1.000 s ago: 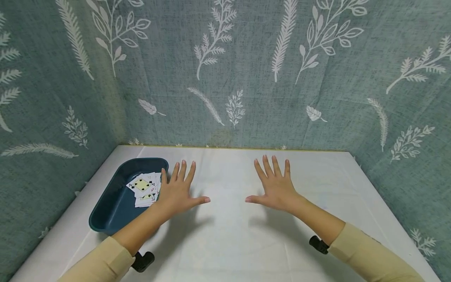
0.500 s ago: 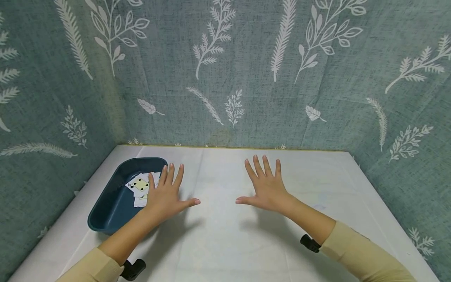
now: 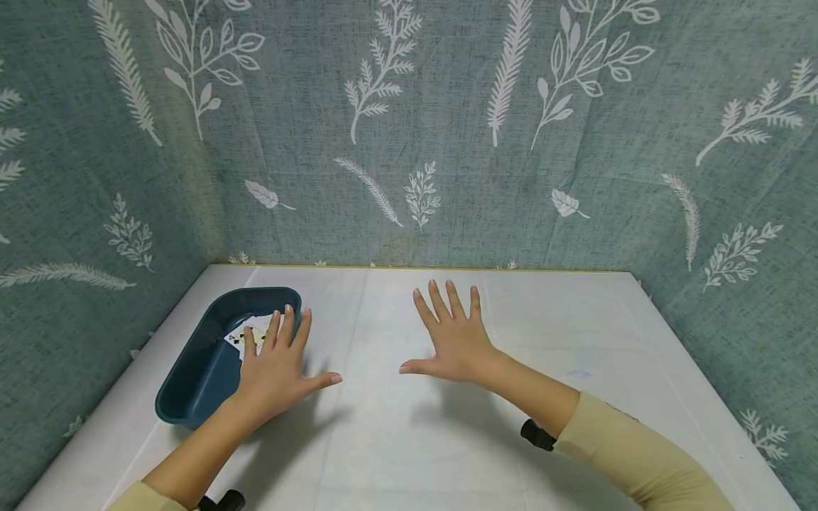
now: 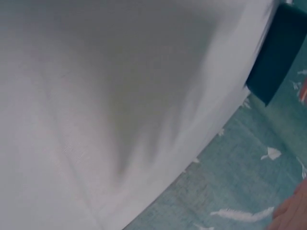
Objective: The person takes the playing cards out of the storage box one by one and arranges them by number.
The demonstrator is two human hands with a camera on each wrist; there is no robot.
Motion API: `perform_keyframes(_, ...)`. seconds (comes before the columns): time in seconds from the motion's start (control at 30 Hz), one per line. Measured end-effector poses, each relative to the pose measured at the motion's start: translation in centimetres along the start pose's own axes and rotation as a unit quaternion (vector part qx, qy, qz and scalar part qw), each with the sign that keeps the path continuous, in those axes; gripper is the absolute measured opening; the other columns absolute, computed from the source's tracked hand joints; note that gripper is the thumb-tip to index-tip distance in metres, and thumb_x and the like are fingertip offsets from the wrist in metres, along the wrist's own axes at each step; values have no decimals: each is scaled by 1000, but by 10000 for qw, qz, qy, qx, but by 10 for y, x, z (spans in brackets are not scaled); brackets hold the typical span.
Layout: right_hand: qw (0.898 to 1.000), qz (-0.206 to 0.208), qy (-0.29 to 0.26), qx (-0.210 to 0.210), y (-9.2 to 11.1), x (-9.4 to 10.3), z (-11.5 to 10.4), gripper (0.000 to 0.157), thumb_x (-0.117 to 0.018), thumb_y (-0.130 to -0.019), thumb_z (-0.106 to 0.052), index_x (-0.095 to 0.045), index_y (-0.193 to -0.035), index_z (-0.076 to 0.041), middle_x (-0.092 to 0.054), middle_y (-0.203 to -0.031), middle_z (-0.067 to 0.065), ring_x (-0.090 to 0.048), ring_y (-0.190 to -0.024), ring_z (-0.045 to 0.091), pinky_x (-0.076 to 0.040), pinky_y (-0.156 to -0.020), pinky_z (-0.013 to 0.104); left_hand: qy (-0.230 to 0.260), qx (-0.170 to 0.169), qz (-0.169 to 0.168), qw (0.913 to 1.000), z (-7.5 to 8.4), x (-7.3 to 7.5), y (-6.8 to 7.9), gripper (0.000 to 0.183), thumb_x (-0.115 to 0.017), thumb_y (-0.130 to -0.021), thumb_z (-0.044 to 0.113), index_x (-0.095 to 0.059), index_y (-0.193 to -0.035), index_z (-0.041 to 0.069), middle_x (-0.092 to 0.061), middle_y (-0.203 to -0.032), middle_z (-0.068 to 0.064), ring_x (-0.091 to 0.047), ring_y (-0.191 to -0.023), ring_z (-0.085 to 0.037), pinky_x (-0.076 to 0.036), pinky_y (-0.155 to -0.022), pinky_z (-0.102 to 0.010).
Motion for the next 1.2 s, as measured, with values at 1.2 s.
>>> perform_keyframes(1.2,9979,-156,-192,594,-26,-23,-87,109,-35,-74,-87,3,-153,-22,3,-159,9,5,-145,34,4,-110,66,261,719,49,9971,-66,9,50,115,-59,-76,71,1,-152,8,1,-151,-34,5,-140,-48,15,-99,-74)
Point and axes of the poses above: each hand's wrist, its own y-axis away from the middle knuckle, its own x-axis out of the back of the hand, z = x × y, the point moved 7 cm from there along -y, towards the middle knuckle
